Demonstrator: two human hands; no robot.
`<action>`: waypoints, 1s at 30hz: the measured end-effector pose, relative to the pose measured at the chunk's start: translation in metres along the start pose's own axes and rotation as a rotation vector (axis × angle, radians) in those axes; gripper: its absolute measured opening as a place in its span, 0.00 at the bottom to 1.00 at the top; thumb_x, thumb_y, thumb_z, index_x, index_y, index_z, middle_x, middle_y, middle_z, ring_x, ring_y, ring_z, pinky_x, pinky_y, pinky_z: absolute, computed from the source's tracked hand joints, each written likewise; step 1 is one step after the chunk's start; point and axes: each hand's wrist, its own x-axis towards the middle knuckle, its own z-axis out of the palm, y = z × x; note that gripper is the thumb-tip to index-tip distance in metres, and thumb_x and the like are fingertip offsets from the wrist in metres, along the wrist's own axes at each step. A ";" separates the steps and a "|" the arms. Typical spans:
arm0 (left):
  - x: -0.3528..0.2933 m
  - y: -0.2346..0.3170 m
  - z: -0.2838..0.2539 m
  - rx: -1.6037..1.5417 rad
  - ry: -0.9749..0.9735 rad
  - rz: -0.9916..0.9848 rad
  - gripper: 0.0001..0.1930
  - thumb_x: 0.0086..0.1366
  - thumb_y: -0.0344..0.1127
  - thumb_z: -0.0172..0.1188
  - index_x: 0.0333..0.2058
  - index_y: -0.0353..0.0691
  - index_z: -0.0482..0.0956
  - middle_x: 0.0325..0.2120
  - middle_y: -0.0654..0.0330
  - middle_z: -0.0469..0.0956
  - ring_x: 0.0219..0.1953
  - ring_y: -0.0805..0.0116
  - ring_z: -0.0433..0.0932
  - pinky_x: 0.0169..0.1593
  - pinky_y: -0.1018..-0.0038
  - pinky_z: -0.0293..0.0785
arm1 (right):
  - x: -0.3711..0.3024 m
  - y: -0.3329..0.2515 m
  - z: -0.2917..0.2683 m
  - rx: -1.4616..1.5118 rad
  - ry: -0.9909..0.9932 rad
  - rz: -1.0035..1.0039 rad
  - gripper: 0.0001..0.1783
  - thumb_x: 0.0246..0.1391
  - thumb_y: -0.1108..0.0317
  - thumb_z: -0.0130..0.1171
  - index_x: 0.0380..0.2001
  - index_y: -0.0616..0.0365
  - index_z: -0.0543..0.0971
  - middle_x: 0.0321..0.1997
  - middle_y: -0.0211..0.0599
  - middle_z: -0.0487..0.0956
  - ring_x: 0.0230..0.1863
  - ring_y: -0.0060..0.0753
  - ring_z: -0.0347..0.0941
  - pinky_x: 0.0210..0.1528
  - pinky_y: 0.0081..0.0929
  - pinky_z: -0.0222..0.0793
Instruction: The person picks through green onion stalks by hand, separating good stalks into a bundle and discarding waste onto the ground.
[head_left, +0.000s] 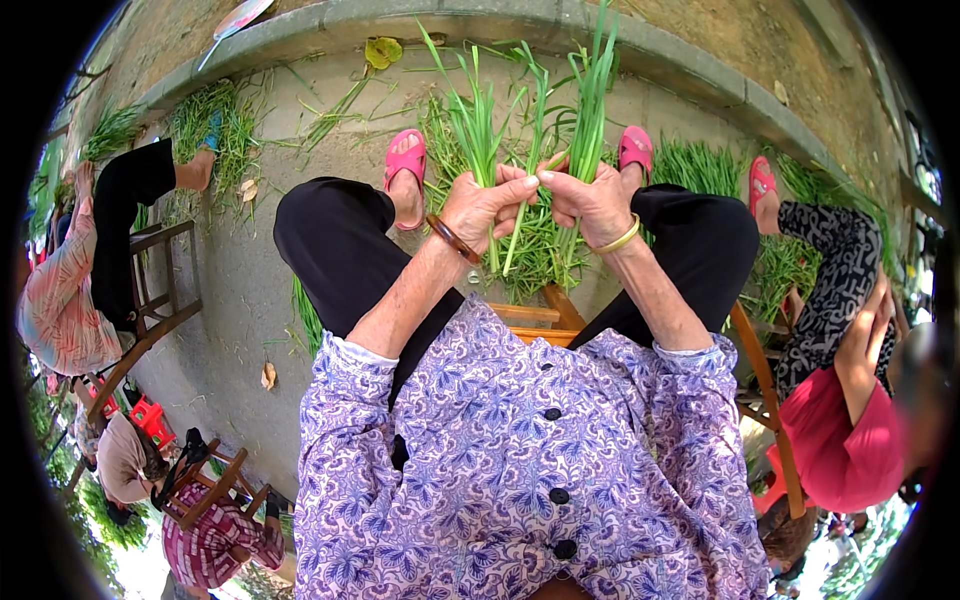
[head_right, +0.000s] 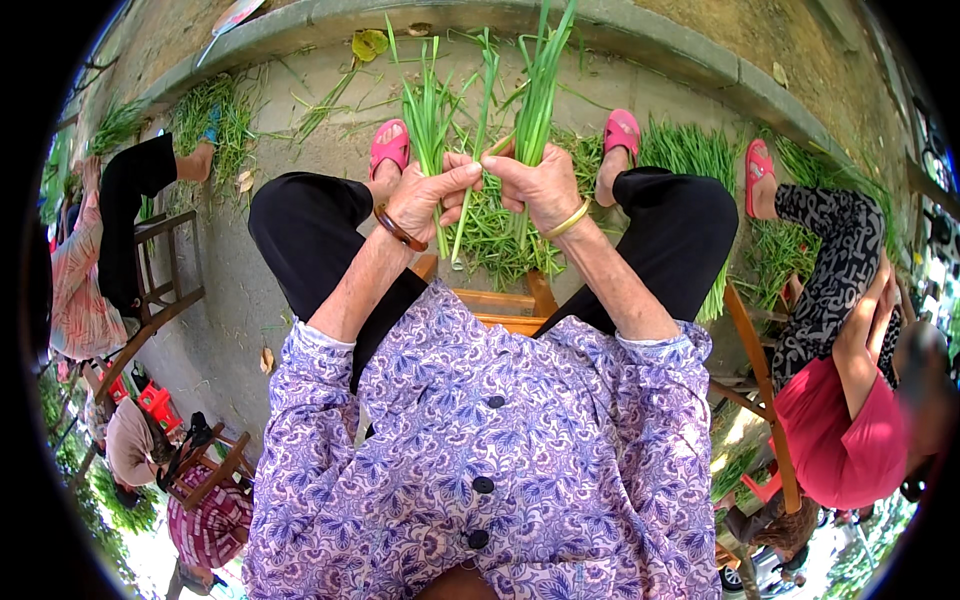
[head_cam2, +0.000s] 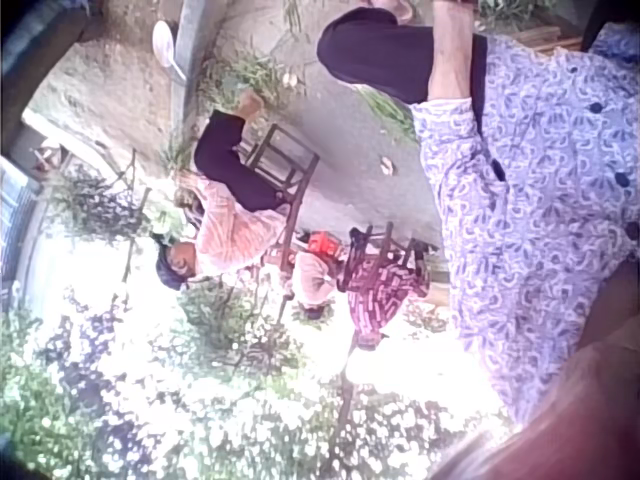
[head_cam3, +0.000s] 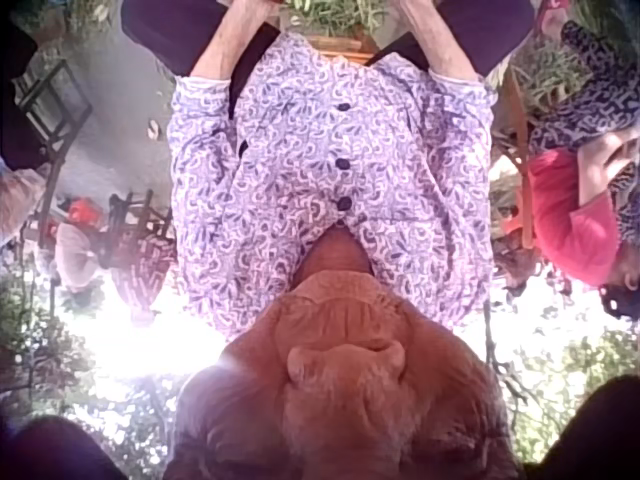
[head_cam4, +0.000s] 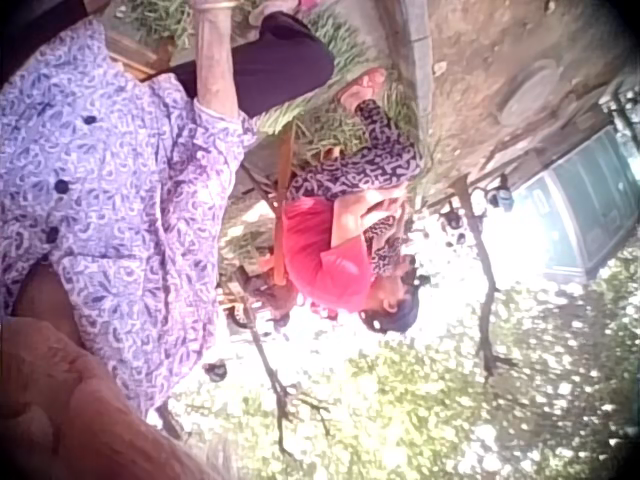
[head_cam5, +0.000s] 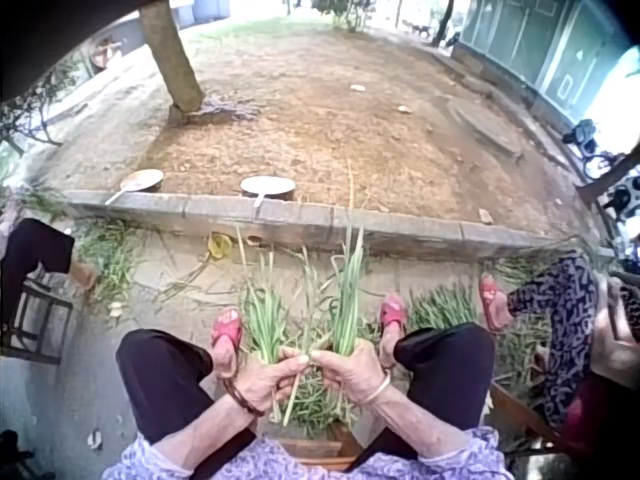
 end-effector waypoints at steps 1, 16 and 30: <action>0.000 0.000 0.000 0.000 0.004 0.000 0.06 0.50 0.30 0.57 0.25 0.35 0.71 0.16 0.63 0.71 0.09 0.84 0.57 0.09 0.87 0.51 | 0.000 0.001 0.000 -0.005 0.002 -0.005 0.06 0.42 0.72 0.57 0.24 0.61 0.71 0.12 0.23 0.64 0.09 0.11 0.54 0.09 0.12 0.49; 0.000 -0.003 -0.002 -0.015 -0.003 -0.080 0.06 0.54 0.29 0.54 0.28 0.32 0.70 0.19 0.62 0.70 0.12 0.85 0.60 0.10 0.89 0.56 | 0.004 0.013 0.004 -0.283 0.158 -0.154 0.04 0.38 0.73 0.56 0.20 0.62 0.73 0.13 0.24 0.69 0.13 0.12 0.60 0.13 0.13 0.54; 0.010 -0.013 -0.009 -0.015 0.164 -0.086 0.05 0.50 0.24 0.53 0.26 0.29 0.68 0.18 0.58 0.70 0.11 0.83 0.59 0.09 0.86 0.53 | 0.024 0.040 0.001 -0.599 0.287 -0.357 0.07 0.31 0.72 0.56 0.15 0.65 0.72 0.13 0.35 0.72 0.16 0.19 0.66 0.18 0.21 0.62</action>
